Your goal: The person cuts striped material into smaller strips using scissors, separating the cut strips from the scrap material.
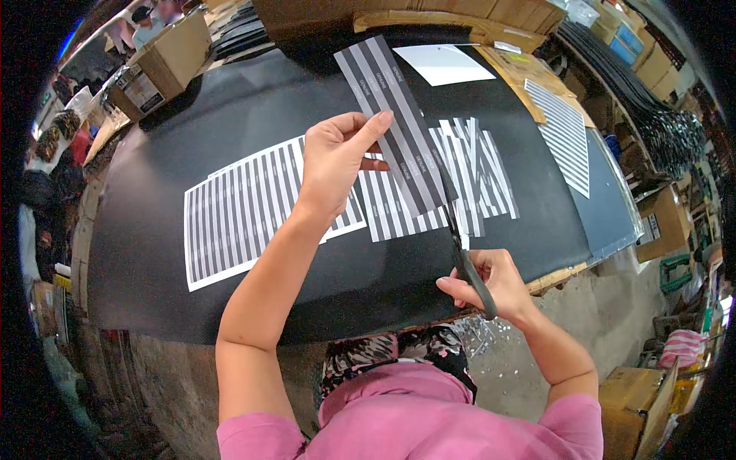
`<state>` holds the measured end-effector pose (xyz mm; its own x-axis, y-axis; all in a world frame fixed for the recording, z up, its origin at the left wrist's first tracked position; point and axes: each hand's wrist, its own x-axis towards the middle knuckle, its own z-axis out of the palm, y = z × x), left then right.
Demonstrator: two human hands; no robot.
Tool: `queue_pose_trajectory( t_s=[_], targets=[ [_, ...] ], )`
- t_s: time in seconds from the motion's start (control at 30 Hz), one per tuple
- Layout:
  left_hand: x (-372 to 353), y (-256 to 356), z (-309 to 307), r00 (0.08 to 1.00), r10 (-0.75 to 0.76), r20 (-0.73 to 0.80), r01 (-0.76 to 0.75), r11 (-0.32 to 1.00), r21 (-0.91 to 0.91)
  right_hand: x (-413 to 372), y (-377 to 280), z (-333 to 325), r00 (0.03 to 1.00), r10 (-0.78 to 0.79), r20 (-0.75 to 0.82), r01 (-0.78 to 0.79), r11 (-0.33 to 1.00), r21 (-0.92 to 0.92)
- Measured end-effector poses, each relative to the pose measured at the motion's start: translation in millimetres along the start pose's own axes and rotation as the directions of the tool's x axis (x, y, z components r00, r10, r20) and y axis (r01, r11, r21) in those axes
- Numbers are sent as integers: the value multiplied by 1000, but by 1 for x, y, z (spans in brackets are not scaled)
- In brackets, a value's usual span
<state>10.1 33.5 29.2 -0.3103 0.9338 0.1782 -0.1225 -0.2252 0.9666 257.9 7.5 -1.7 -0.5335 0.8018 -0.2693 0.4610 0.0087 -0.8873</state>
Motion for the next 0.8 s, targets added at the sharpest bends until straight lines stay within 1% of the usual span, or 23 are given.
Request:
queue_pose_trajectory(
  t_s=[0.13,0.33,0.4,0.6,0.8],
  targets=[
    [-1,1,2,1000,12,-5,-12,1000,5,1,1,1,1000,-20,-6,20,1000,-3],
    [-2,0,2,1000,6,5,-6,1000,-10,2,2,2,1000,-8,-6,8,1000,-15],
    [-2,0,3,1000,5,13,-5,1000,-7,2,-1,2,1000,18,-5,-18,999,34],
    [-2,-1,3,1000,6,17,-6,1000,4,3,0,2,1000,14,3,-14,1000,6],
    [-3,-1,4,1000,19,18,-19,1000,-5,3,1,2,1000,27,9,-28,999,24]
  ],
)
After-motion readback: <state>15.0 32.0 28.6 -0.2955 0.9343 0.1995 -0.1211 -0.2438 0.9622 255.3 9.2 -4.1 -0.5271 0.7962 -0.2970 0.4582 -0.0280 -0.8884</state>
